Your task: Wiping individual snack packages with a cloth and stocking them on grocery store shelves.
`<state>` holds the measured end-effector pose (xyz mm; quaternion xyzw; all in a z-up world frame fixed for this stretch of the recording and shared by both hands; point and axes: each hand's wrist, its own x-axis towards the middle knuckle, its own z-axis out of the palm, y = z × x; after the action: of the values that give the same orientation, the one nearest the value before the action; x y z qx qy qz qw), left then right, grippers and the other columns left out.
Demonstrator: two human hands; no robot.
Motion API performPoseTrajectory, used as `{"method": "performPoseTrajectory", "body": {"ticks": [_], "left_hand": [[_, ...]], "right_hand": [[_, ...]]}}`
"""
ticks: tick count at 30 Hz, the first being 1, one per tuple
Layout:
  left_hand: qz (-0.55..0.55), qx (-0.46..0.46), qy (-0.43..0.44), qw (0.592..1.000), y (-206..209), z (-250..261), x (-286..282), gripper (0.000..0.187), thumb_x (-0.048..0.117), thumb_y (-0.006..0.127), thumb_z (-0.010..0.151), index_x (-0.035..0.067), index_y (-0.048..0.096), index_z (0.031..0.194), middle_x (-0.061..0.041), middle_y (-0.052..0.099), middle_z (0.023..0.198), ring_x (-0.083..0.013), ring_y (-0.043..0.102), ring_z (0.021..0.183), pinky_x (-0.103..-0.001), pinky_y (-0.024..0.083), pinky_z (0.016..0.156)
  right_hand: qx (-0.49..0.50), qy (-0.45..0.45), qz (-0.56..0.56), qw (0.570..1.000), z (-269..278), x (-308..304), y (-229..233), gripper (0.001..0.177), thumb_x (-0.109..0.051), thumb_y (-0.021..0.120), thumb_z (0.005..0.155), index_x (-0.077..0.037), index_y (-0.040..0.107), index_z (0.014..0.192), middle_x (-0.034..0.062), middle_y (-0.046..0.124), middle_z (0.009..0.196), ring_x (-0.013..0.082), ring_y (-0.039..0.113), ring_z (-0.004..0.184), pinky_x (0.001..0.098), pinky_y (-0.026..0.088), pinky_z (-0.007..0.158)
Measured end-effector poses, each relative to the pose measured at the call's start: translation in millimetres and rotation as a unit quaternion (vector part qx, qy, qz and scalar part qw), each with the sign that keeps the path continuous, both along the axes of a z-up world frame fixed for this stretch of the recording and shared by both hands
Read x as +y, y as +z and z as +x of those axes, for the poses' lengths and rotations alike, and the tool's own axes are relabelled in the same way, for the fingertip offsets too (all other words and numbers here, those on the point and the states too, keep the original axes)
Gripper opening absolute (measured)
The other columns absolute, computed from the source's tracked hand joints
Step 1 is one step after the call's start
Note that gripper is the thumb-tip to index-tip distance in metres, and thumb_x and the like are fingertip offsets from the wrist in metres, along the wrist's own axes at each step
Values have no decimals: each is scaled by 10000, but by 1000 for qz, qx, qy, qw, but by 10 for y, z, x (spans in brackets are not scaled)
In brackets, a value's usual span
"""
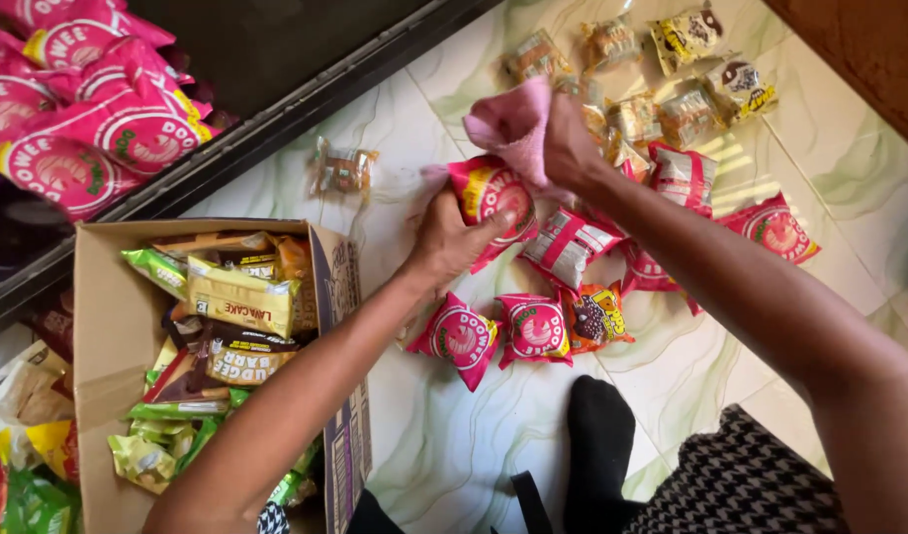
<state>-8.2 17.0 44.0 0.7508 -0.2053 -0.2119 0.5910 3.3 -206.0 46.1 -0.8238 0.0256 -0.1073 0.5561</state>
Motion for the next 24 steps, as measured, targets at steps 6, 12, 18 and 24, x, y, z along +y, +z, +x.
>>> {"method": "performPoseTrajectory", "body": {"ticks": [6, 12, 18, 24], "left_hand": [[-295, 349, 141, 878, -641, 408, -1, 381, 298, 704, 1071, -11, 597, 1266, -131, 651, 1094, -263, 654, 967, -456, 563, 868], [-466, 484, 84, 736, -281, 273, -66, 495, 374, 555, 910, 120, 566, 1336, -68, 681, 1278, -225, 690, 1131, -424, 592, 944], [-384, 390, 65, 834, 16, 392, 135, 384, 353, 596, 1075, 83, 594, 1349, -108, 656, 1264, -224, 668, 1076, -409, 583, 911], [-326, 303, 100, 890, -92, 556, 65, 470, 347, 697, 925, 117, 550, 1308, -74, 682, 1214, -192, 718, 1064, -376, 636, 900]], "right_hand": [[-42, 36, -28, 998, -138, 426, 632, 443, -274, 572, 1087, 33, 554, 1406, 191, 647, 1348, 269, 647, 1196, 408, 522, 1017], [-136, -1, -282, 950, -206, 825, 337, 376, -229, 547, 1099, -45, 620, 1419, 194, 593, 1481, 346, 557, 1359, 457, 476, 1132], [178, -82, 157, 968, 30, 436, 526, 377, -201, 509, 1043, -20, 635, 1348, 242, 701, 1133, 288, 669, 864, 480, 538, 746], [169, 1, 235, 957, -133, 593, 700, 321, -268, 634, 1020, -23, 640, 1227, 71, 752, 999, 148, 705, 857, 329, 587, 716]]}}
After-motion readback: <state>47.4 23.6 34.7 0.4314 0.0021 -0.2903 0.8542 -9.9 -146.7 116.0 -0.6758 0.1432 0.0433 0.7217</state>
